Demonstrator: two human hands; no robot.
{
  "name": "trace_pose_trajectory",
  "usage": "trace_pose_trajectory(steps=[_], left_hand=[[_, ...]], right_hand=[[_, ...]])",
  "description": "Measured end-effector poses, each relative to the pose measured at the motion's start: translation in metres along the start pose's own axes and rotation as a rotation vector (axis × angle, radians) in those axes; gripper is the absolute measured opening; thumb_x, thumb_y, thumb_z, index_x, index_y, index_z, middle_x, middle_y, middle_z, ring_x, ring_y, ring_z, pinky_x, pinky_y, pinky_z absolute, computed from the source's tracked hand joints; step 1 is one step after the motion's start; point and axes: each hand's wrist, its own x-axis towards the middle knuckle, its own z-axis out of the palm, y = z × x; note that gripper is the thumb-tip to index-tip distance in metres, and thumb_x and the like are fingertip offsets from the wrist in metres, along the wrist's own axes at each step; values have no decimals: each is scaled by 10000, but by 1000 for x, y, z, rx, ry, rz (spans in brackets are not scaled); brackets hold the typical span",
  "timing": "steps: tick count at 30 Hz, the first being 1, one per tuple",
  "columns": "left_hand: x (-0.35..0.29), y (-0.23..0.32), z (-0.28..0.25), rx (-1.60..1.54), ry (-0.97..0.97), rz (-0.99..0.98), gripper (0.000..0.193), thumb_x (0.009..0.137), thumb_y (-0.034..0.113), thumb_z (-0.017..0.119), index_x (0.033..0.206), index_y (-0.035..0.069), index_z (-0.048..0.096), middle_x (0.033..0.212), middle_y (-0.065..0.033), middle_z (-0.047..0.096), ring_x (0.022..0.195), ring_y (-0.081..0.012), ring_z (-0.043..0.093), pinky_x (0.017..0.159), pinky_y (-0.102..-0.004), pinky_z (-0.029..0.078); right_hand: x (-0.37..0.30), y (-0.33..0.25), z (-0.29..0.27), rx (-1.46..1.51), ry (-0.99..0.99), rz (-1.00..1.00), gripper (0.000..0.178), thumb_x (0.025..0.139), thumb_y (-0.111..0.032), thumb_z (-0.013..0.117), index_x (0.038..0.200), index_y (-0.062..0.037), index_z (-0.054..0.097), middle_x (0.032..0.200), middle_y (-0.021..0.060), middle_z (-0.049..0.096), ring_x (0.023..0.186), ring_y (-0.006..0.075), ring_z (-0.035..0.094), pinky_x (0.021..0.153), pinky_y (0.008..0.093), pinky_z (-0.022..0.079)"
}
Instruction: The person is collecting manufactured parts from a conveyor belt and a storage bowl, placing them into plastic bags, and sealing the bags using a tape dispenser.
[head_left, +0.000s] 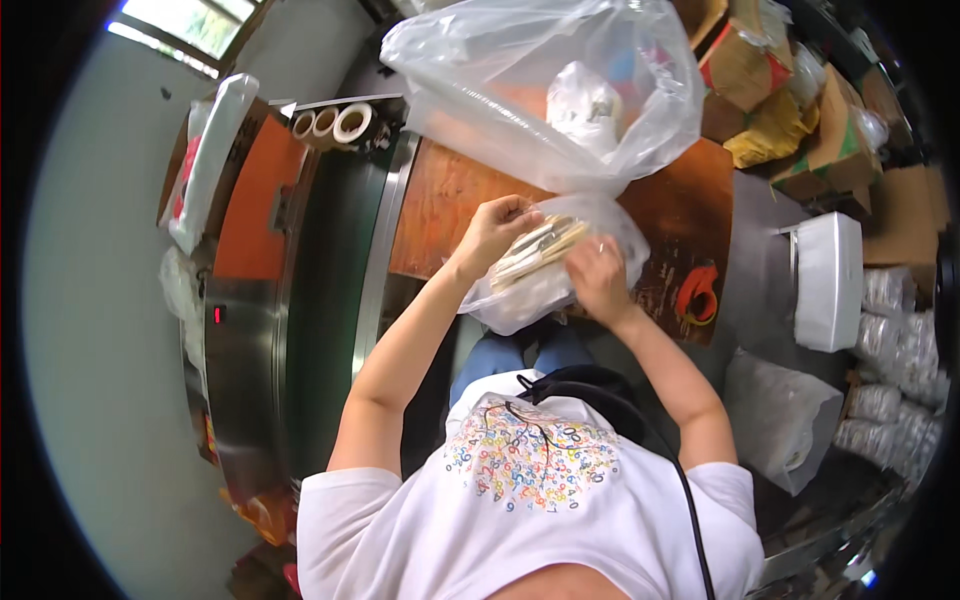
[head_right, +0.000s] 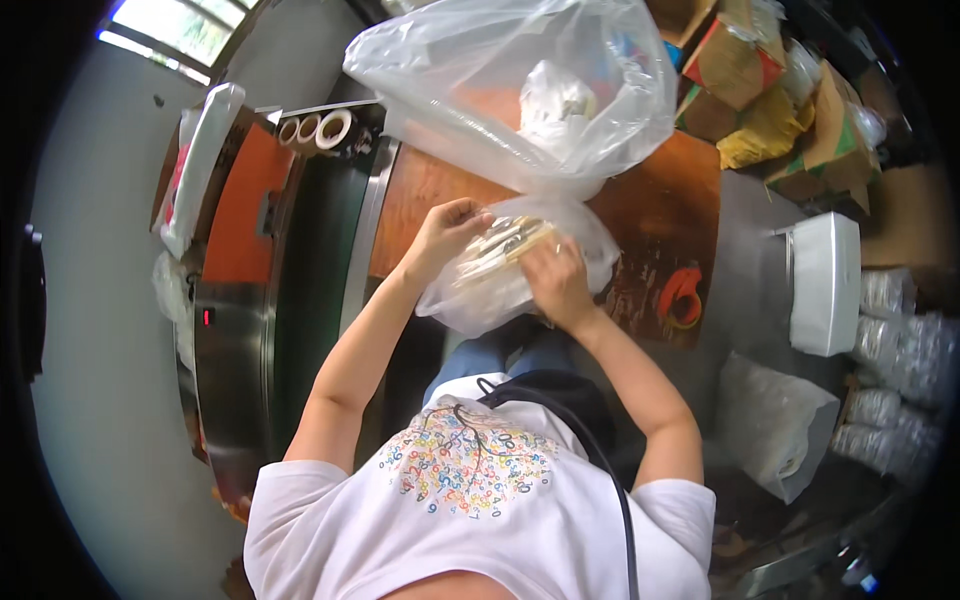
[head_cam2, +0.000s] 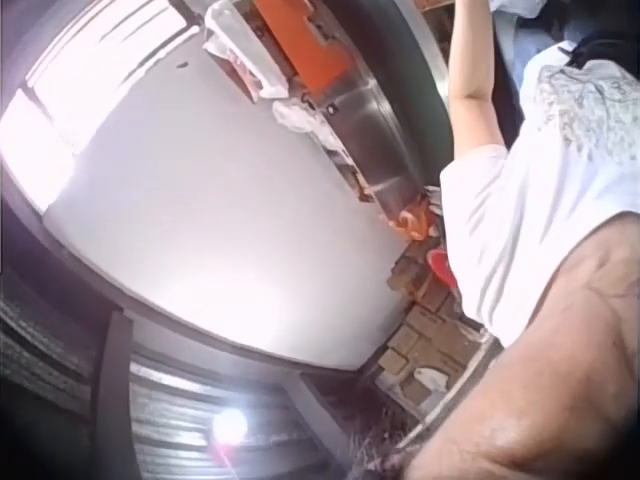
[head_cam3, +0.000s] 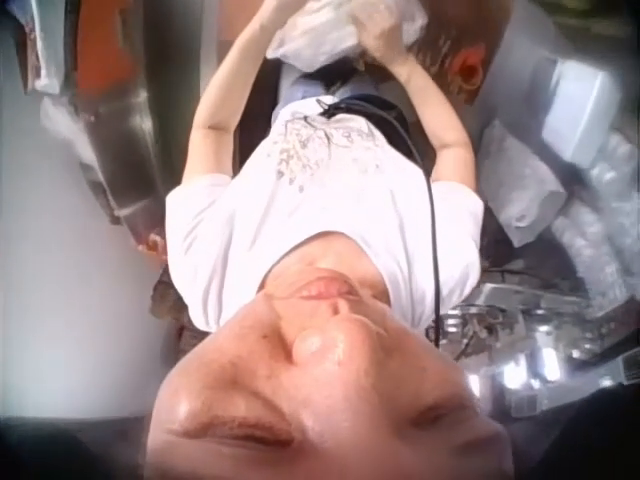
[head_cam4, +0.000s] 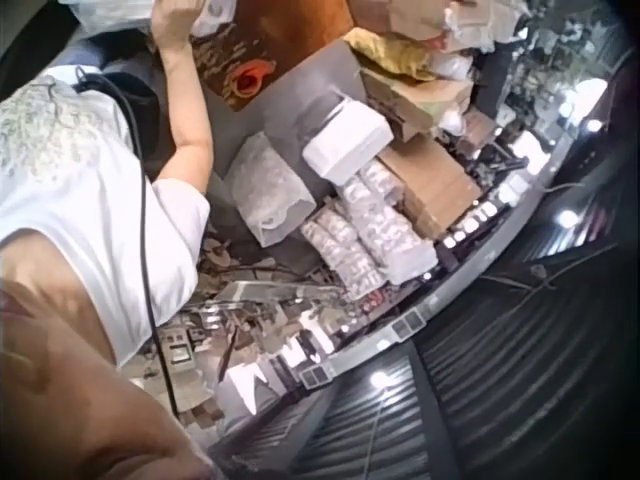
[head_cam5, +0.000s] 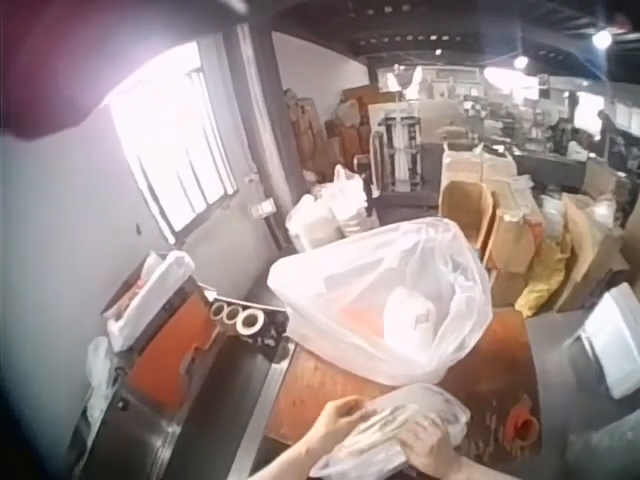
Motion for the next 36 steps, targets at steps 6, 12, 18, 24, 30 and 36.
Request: trace_pose_trajectory(steps=[6, 12, 18, 24, 30, 36], left_hand=[[8, -72, -19, 124, 211, 114, 428, 783, 337, 676, 971, -17, 527, 883, -41, 544, 784, -81, 502, 610, -223, 424], [3, -102, -25, 74, 348, -365, 386, 739, 304, 713, 800, -46, 561, 712, -78, 565, 700, -151, 549, 623, -299, 453], [-14, -112, -19, 749, 488, 34, 168, 796, 195, 567, 787, 41, 634, 921, -130, 612, 852, -348, 560, 739, -424, 448], [-21, -105, 12, 699, 731, 13, 437, 745, 296, 673, 1050, 17, 531, 1067, -169, 537, 1038, -377, 457, 868, -420, 379], [10, -148, 28, 1104, 680, 136, 268, 694, 101, 579, 936, -10, 555, 923, -162, 548, 861, -368, 487, 754, -419, 418], [1, -127, 21, 678, 690, 118, 140, 703, 36, 520, 813, 31, 607, 779, -165, 563, 772, -345, 529, 664, -421, 413]], right_hand=[[61, 27, 75, 439, -198, 266, 104, 721, -119, 637, 764, -42, 582, 692, 104, 574, 646, 244, 553, 607, 337, 429], [108, 25, 98, 635, -789, 458, 185, 721, -105, 641, 868, -22, 566, 835, 81, 601, 753, 172, 568, 689, 270, 448], [114, 59, 84, -222, -636, -466, 460, 625, -149, 704, 1048, -123, 528, 1135, 99, 529, 1143, 281, 445, 1034, 508, 196], [93, 77, 91, 73, -574, -80, 119, 663, -20, 557, 751, -74, 499, 687, 106, 571, 740, 298, 572, 736, 401, 450], [72, 80, 76, 95, -413, -92, 74, 700, -94, 559, 755, -57, 527, 770, 133, 587, 776, 313, 575, 661, 407, 446], [-67, 141, -17, -293, 76, 696, 459, 637, -330, 752, 894, 6, 575, 908, 176, 583, 891, 345, 533, 776, 394, 418]])
